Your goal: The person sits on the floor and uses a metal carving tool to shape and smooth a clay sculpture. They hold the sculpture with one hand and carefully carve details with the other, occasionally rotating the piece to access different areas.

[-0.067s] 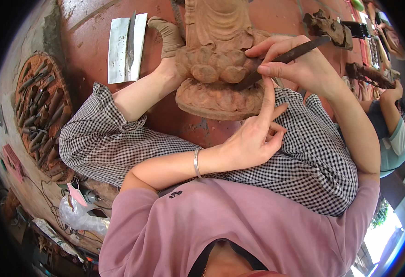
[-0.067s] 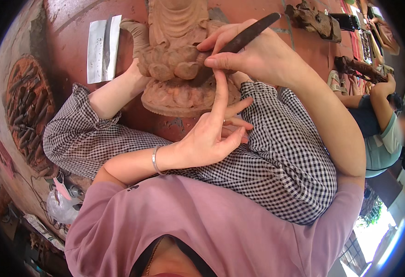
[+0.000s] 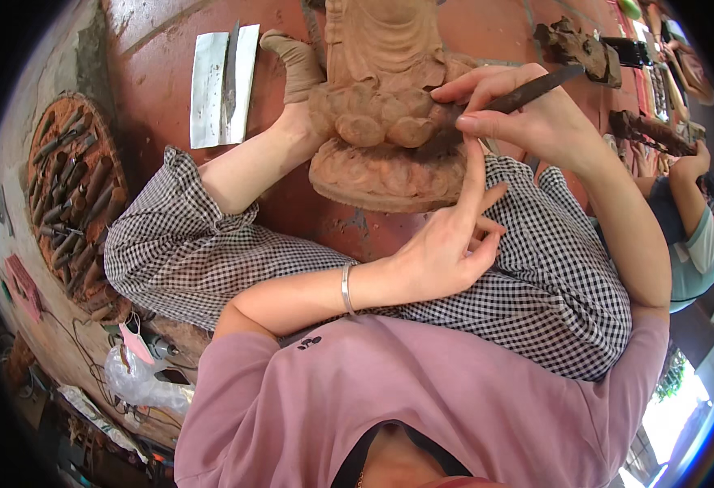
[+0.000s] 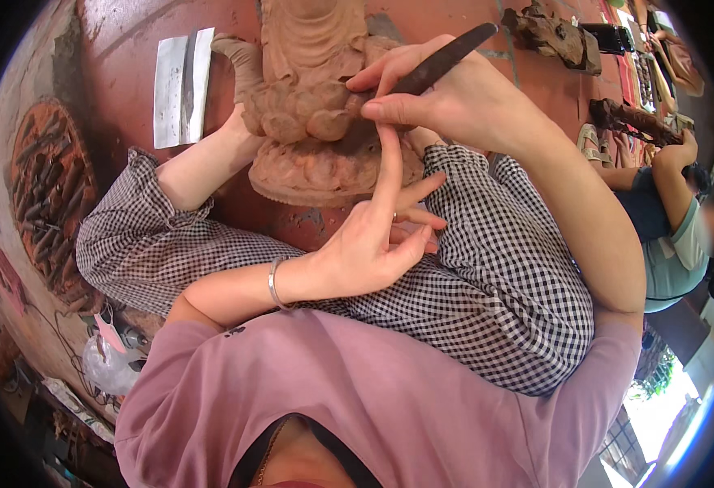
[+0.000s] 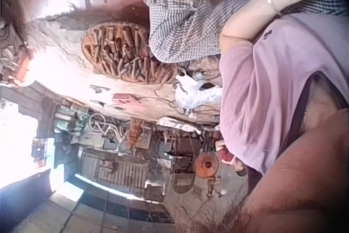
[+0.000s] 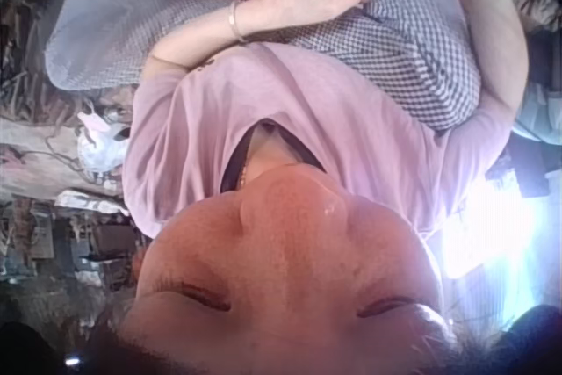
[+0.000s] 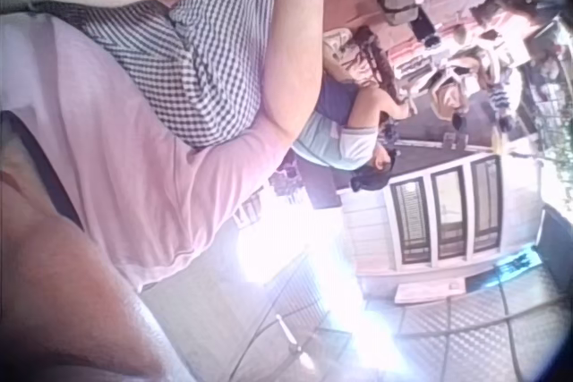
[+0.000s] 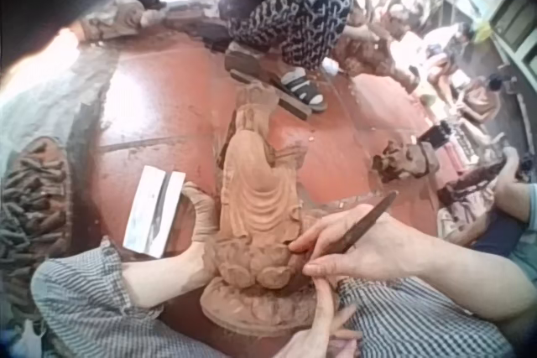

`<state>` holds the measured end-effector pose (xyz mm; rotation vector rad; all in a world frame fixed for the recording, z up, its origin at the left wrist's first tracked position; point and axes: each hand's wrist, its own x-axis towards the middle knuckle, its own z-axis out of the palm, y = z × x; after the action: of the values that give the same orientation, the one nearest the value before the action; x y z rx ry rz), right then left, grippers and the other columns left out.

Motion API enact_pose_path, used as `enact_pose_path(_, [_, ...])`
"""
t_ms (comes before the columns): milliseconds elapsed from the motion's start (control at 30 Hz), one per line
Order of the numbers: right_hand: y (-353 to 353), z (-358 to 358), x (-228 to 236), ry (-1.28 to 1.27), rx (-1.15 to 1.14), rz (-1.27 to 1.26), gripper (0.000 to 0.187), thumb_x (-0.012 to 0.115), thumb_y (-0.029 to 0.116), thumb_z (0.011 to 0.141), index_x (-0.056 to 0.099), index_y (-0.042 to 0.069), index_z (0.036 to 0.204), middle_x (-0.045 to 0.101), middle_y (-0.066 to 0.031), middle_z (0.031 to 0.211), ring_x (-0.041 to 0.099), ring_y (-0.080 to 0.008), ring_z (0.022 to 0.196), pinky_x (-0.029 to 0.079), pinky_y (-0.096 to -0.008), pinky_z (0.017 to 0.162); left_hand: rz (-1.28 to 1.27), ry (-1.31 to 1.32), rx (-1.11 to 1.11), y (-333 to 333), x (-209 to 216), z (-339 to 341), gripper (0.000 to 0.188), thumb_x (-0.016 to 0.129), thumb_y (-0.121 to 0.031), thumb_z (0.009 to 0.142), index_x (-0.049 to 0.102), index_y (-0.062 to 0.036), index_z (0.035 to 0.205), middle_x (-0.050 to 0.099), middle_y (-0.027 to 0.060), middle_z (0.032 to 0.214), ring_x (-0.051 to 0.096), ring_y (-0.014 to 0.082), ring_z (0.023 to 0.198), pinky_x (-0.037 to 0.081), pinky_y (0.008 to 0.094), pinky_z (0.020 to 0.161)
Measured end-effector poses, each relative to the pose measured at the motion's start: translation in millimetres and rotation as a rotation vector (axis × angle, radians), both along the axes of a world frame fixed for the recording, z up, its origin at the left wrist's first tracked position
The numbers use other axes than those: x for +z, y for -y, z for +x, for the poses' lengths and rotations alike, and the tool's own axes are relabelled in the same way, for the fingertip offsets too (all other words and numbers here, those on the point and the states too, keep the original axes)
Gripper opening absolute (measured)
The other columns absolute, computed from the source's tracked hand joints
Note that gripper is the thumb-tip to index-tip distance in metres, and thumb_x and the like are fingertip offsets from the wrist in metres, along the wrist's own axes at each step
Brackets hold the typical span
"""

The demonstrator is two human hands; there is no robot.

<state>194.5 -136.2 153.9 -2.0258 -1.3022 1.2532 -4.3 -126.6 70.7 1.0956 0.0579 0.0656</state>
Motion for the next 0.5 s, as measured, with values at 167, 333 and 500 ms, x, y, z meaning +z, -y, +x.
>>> enact_pose_path(167, [-1.3, -6.0, -2.7, 0.096, 0.050, 0.061, 0.021, 0.077, 0.016, 0.079, 0.071, -0.004, 0.080, 0.069, -0.0151, 0.113, 0.065, -0.0200, 0.092, 0.051, -0.0311, 0.079, 0.010, -0.018, 0.015, 8.1, 3.4, -6.0, 0.102, 0.048, -0.002, 0.091, -0.037, -0.0146, 0.146, 0.045, 0.0344, 0.142, 0.069, 0.0326, 0.103, 0.060, 0.0367, 0.085])
enact_pose_path(333, [-2.5, -0.5, -3.7, -0.015, -0.036, -0.017, 0.019, 0.076, 0.015, 0.080, 0.070, -0.002, 0.076, 0.069, -0.0159, 0.114, 0.063, -0.0216, 0.107, 0.050, -0.0343, 0.087, -0.005, -0.003, -0.034, -0.3, -0.9, 1.0, 0.103, 0.049, -0.002, 0.091, -0.037, -0.0142, 0.146, 0.043, 0.0337, 0.144, 0.068, 0.0338, 0.106, 0.059, 0.0374, 0.087])
enact_pose_path(500, [8.0, -1.8, -7.7, 0.065, 0.119, 0.131, 0.024, 0.075, 0.024, 0.083, 0.072, 0.000, 0.085, 0.073, -0.0093, 0.104, 0.066, -0.0169, 0.092, 0.051, -0.0298, 0.083, 0.146, 0.115, 0.005, 24.5, -8.8, -13.8, 0.084, 0.054, 0.002, 0.086, 0.011, -0.0052, 0.157, 0.054, 0.0285, 0.135, 0.067, 0.0336, 0.106, 0.055, 0.0377, 0.092])
